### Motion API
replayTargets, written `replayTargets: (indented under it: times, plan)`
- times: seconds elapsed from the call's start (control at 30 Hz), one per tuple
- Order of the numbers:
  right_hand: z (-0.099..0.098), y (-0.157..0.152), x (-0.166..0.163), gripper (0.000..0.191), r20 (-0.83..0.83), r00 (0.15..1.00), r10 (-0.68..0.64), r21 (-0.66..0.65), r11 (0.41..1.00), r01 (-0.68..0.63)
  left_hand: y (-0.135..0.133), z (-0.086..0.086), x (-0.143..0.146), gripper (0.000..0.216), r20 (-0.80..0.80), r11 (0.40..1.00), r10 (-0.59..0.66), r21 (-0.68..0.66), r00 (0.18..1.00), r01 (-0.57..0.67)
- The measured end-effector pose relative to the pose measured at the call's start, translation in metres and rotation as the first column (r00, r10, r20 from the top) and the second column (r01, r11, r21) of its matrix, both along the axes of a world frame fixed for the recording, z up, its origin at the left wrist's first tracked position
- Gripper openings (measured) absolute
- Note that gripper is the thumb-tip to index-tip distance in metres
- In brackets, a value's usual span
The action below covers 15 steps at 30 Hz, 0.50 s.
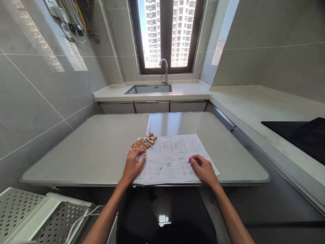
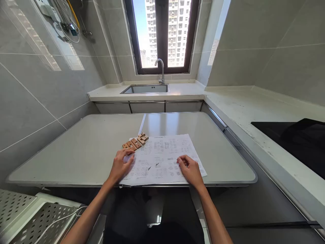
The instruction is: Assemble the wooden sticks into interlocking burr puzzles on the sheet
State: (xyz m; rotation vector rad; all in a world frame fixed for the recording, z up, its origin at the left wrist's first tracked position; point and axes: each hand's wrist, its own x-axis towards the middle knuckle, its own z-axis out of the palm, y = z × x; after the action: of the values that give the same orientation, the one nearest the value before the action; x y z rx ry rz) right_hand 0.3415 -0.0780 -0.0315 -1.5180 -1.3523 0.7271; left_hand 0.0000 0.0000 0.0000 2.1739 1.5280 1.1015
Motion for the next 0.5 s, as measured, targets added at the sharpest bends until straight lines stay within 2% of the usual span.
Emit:
replayTargets:
  times: [0.1, 0.23, 0.37, 0.5]
  plan:
    - [0.0, 0.0, 0.001, 0.044, -0.004, 1.0, 0.007, -0.005, 1.0, -0.007, 0.022, -0.005, -0.001, 0.036, -0.111, 0.99, 0.08, 0.123, 0.991, -0.067]
    - [-0.001, 0.001, 0.002, 0.045, -0.008, 1.0, 0.006, -0.01, 1.0, -0.006, 0.051, -0.012, -0.001, 0.067, -0.23, 0.989, 0.117, 0.113, 0.966, -0.093]
    - [0.001, 0.001, 0.001, 0.043, -0.02, 1.0, 0.003, -0.009, 1.0, -0.003, 0.074, -0.017, -0.001, 0.072, -0.276, 0.995, 0.078, 0.08, 0.958, -0.058]
    - [0.003, 0.0, 0.0, 0.039, -0.019, 1.0, 0.002, -0.005, 1.0, -0.003, 0.086, -0.017, -0.001, 0.075, -0.242, 0.998, 0.066, 0.018, 0.968, -0.064]
